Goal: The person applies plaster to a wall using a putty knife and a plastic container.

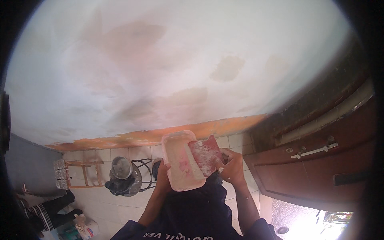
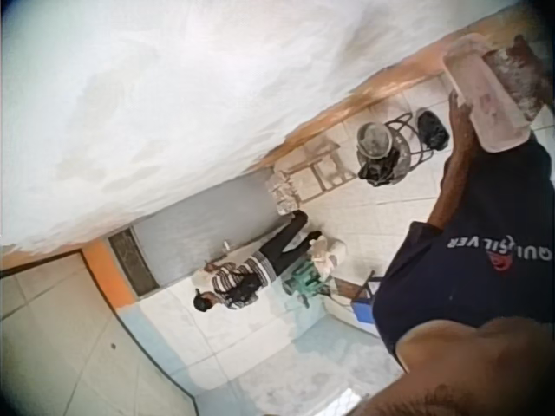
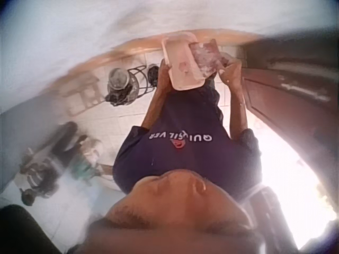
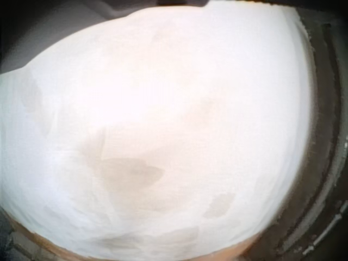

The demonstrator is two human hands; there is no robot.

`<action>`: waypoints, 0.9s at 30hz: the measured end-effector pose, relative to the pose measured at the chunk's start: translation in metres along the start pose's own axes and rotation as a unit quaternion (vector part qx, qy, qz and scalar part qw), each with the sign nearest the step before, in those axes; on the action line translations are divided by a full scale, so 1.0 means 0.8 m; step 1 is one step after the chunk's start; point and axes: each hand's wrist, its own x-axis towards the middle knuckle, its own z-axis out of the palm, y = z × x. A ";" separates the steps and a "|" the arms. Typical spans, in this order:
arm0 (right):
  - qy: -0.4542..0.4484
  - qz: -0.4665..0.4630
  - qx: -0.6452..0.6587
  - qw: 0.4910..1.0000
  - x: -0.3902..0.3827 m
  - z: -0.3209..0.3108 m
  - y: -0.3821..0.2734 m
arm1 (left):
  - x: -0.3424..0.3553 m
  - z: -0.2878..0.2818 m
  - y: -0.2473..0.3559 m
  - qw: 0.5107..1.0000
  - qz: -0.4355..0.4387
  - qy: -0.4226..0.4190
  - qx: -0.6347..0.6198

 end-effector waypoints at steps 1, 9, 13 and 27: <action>-0.020 0.006 -0.027 0.999 0.002 -0.005 -0.003 | -0.001 0.000 -0.001 1.000 -0.003 0.002 0.002; -0.076 0.023 -0.089 0.993 0.017 -0.024 -0.046 | -0.003 -0.002 0.002 0.998 -0.060 -0.025 -0.026; -0.084 0.055 -0.059 0.993 0.022 -0.029 -0.037 | -0.002 -0.011 -0.003 0.988 -0.105 -0.038 -0.104; -0.106 0.095 -0.072 0.987 0.037 -0.055 -0.057 | -0.008 -0.010 0.007 0.986 -0.122 -0.052 -0.104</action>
